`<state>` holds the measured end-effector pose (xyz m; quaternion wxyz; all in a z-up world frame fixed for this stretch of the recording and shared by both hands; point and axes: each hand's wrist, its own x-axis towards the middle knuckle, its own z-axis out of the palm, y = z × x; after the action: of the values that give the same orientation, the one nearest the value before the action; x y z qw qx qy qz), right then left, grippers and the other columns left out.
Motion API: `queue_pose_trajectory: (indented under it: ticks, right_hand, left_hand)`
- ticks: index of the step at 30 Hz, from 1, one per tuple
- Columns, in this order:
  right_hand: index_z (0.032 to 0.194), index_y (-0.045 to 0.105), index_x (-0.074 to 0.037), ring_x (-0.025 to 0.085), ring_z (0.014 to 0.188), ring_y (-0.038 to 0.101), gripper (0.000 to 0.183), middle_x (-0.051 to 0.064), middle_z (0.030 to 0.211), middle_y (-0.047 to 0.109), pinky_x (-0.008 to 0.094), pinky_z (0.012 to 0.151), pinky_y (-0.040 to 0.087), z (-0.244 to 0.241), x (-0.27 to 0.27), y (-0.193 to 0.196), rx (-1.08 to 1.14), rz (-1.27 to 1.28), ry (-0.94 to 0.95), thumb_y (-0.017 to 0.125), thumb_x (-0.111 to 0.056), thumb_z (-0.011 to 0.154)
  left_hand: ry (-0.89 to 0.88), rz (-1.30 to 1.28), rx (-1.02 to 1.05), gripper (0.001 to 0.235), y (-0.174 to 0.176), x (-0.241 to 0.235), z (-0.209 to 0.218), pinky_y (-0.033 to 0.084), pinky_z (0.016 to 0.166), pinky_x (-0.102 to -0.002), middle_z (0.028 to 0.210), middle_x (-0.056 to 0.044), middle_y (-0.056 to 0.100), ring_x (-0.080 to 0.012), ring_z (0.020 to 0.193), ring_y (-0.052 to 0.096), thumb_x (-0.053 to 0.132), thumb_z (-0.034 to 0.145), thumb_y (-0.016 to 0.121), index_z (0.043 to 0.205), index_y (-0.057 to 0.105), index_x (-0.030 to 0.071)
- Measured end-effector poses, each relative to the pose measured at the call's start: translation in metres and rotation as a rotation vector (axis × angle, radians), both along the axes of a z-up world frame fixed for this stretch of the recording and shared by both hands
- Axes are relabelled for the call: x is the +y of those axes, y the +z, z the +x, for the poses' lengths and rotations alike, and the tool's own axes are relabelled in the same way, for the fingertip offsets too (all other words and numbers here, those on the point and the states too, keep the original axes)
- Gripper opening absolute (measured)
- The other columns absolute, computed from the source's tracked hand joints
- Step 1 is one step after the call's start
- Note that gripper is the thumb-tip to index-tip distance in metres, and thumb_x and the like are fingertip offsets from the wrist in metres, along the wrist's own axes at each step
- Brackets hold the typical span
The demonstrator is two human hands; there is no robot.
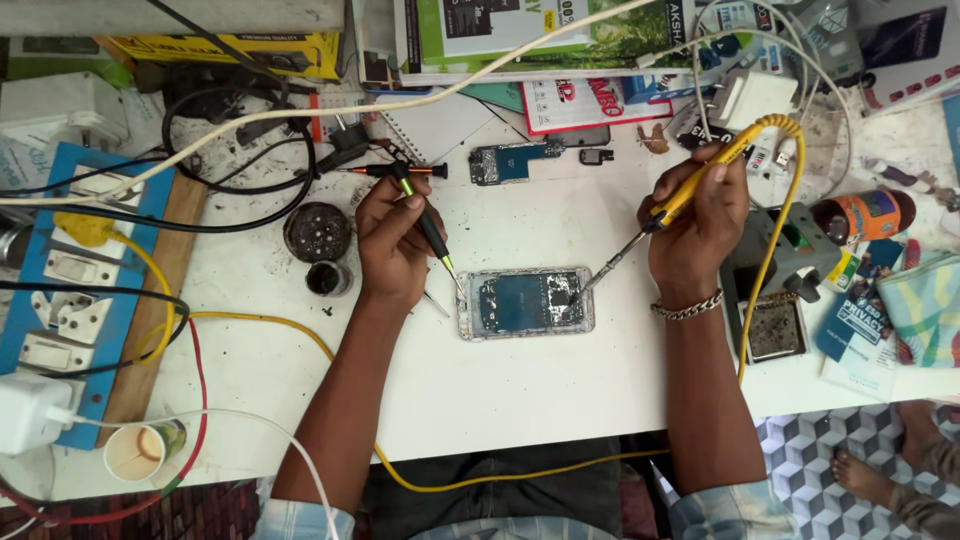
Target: The person uses a soldering iron and a green-handled tool to work on a disassembled mobile phone circuit board. They apply heat and manipulate components on the board's surface throughout the clip.
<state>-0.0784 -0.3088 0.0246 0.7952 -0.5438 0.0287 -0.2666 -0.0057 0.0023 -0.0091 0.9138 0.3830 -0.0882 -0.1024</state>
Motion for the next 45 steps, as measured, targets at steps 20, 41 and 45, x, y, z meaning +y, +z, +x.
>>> queue_pose_trajectory:
  ticks: [20, 41, 45]
  right_hand:
    - [0.124, 0.049, -0.005, 0.016, 0.071, 0.060, 0.025, 0.012, 0.092, 0.061, 0.029, 0.054, 0.054, -0.001, -0.008, -0.002, -0.098, 0.007, -0.102, 0.046, -0.029, 0.118]
    - [0.127, 0.047, -0.004, 0.016, 0.076, 0.062, 0.027, 0.014, 0.090, 0.061, 0.028, 0.057, 0.054, -0.003, -0.008, -0.003, -0.132, -0.067, -0.085, 0.049, -0.030, 0.122]
    - [0.127, 0.047, -0.003, 0.016, 0.076, 0.062, 0.028, 0.014, 0.091, 0.060, 0.028, 0.058, 0.055, -0.003, -0.009, -0.005, -0.133, -0.070, -0.084, 0.050, -0.031, 0.122]
  left_hand:
    - [-0.033, 0.348, -0.290, 0.016, 0.014, -0.013, -0.015, 0.038, 0.059, -0.021, 0.075, 0.001, 0.063, -0.0033, 0.063, 0.051, 0.012, 0.093, 0.076, 0.103, 0.067, 0.004]
    - [0.024, 0.791, -0.639, 0.017, 0.038, -0.015, -0.026, 0.045, 0.058, -0.024, 0.076, 0.000, 0.068, -0.0069, 0.063, 0.056, 0.019, 0.089, 0.082, 0.094, 0.073, 0.005]
    - [0.028, 0.796, -0.645, 0.018, 0.036, -0.015, -0.025, 0.045, 0.058, -0.024, 0.075, 0.000, 0.068, -0.0067, 0.063, 0.056, 0.020, 0.089, 0.082, 0.094, 0.073, 0.005]
